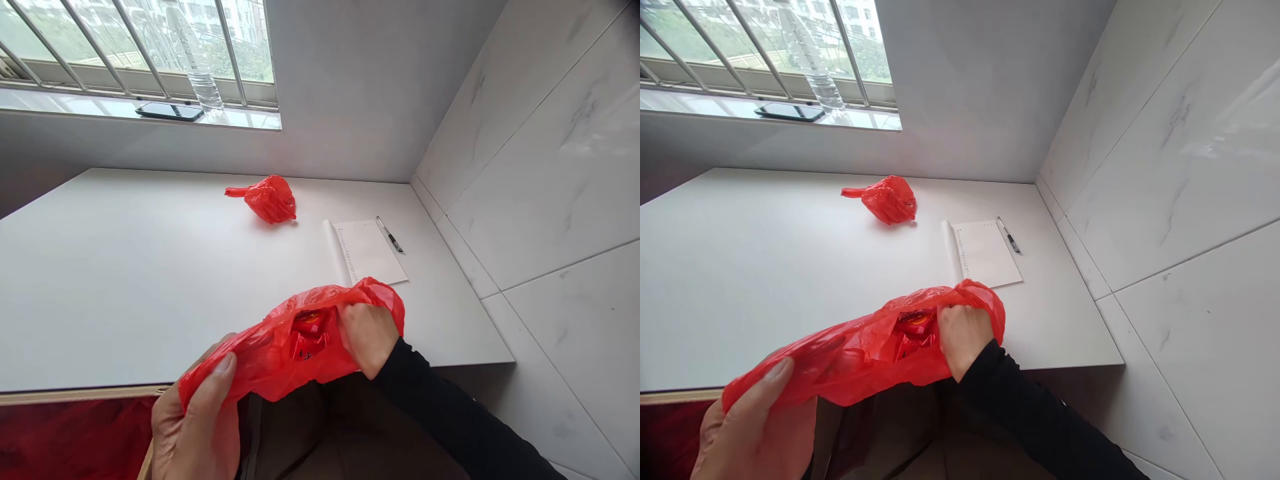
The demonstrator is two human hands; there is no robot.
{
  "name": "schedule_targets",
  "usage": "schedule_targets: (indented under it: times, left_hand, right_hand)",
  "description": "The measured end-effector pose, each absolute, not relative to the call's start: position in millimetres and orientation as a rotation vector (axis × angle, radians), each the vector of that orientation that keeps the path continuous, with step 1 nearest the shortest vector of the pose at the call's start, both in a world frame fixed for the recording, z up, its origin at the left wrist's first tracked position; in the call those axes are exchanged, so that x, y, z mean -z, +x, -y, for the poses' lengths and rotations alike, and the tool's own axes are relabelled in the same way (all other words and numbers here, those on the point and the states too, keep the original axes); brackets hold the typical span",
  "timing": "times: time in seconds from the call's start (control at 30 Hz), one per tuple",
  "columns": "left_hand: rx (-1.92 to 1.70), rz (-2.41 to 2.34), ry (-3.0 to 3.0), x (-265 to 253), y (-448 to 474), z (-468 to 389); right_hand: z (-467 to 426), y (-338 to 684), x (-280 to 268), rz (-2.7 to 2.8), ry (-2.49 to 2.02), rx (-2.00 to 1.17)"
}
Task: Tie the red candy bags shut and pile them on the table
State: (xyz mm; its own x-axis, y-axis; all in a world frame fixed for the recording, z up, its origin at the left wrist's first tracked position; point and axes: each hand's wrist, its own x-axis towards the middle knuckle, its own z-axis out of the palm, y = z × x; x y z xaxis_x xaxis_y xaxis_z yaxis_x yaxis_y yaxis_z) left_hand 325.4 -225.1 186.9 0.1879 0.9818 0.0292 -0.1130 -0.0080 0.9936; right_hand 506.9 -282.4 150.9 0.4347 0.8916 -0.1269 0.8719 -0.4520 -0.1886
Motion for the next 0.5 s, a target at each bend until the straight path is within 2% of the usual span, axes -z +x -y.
schedule_targets:
  times: [0.27,0.5]
  left_hand:
    - [-1.094,-0.94,1.174,-197,336,229]
    - [-1.21,-0.962,1.176,-184,326,223]
  right_hand:
    - [282,495,-153,1.891,-2.259,-0.377]
    - [278,500,-153,1.833,-2.367,-0.472]
